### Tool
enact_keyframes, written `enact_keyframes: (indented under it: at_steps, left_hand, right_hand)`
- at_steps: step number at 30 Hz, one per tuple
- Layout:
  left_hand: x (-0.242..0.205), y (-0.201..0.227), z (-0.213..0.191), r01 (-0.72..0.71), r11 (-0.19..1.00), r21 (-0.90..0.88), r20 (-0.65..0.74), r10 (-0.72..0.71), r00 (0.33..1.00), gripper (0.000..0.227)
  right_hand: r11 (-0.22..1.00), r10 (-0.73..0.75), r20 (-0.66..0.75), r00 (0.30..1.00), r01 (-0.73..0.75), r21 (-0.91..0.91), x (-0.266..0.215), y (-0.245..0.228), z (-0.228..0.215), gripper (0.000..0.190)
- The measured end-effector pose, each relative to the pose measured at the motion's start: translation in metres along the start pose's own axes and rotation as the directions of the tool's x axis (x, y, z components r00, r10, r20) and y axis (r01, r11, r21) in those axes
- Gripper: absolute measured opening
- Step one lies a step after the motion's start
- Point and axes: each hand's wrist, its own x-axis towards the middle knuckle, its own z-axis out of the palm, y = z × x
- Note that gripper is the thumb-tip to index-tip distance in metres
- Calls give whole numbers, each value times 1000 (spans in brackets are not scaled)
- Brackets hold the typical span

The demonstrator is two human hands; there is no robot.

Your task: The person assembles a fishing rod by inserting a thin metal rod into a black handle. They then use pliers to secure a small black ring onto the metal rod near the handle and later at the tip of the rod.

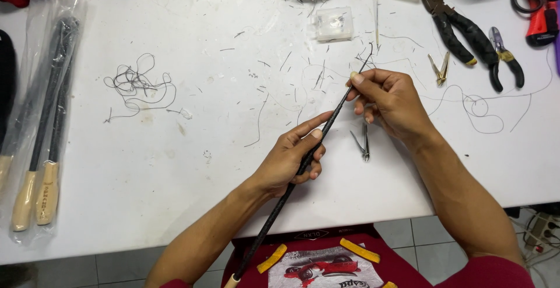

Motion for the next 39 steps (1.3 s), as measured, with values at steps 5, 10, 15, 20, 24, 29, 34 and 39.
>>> enact_keyframes:
  at_steps: [5, 10, 15, 20, 24, 29, 34, 39]
  left_hand:
    - [0, 1, 0, 4, 1000, -1, -4, -4, 1000, 47]
    - [0, 1, 0, 5, 1000, -3, -4, -5, 1000, 47]
    - [0, 0, -1, 10, 1000, -6, 5, -10, 1000, 47]
    - [0, -3, -1, 20, 1000, -15, 9, -19, 1000, 47]
    - [0, -2, 0, 26, 1000, -18, 5, -26, 1000, 46]
    - [2, -4, -2, 18, 1000, -16, 4, -18, 1000, 47]
    - [1, -2, -1, 20, 1000, -17, -9, -20, 1000, 46]
    - [1, 0, -2, 23, 1000, -14, -3, -23, 1000, 47]
  right_hand:
    - [1000, 13, 44, 999, -12, -22, -3, -1, 2, 23]
    - [999, 19, 74, 997, -16, -43, -5, -4, 2, 23]
    - [998, 37, 60, 997, -34, -54, -8, -10, 5, 24]
    - [999, 35, -45, 998, -35, -9, 1, -12, -2, 28]
    - [1000, 13, -62, 998, -14, -21, 5, -7, -8, 26]
    - [999, 25, -40, 999, -27, -46, 3, -5, -4, 24]
    - [998, 33, 4, 999, -32, -57, 0, -3, -1, 24]
    - [997, 38, 48, 998, -35, -67, -4, -6, 4, 23]
